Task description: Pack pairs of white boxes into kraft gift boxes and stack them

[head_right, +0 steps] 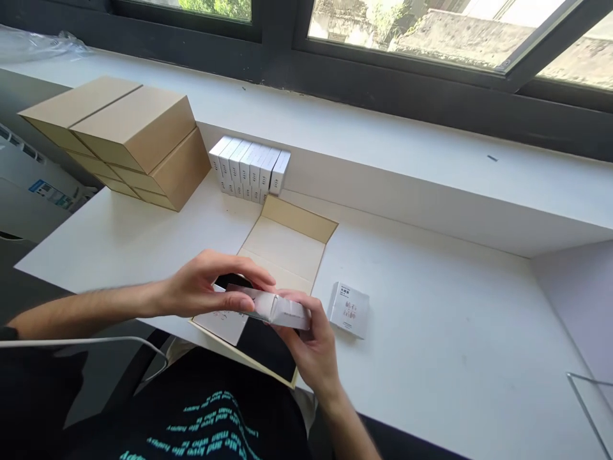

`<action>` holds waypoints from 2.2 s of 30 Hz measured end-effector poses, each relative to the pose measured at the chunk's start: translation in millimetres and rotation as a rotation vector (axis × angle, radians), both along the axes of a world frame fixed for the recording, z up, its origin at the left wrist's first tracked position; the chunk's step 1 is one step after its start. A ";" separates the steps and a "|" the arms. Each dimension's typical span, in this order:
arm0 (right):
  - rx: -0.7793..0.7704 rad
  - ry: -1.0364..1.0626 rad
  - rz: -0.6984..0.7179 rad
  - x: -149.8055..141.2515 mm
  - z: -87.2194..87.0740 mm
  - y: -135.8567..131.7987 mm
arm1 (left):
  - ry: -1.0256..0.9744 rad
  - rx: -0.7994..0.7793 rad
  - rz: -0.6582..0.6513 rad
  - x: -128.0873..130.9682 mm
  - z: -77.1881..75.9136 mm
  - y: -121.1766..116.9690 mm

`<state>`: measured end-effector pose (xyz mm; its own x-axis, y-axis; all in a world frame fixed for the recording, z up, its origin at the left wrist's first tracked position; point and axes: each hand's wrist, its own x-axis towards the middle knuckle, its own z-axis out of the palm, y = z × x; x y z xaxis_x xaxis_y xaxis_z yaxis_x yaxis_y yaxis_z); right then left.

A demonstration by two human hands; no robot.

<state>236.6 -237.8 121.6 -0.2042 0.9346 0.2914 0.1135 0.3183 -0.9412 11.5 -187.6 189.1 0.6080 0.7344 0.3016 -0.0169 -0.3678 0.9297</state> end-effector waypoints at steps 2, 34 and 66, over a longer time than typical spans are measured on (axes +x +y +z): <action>0.070 -0.029 0.013 -1.4 3.0 -0.8 | -0.005 -0.040 -0.029 -2.3 -0.9 -2.2; 0.661 -0.360 0.018 -2.4 13.2 -8.6 | -0.004 0.499 0.091 -10.4 -21.6 -30.5; 0.382 -0.374 0.171 -13.8 22.3 -11.6 | -0.005 0.384 0.103 -10.9 -52.5 -39.7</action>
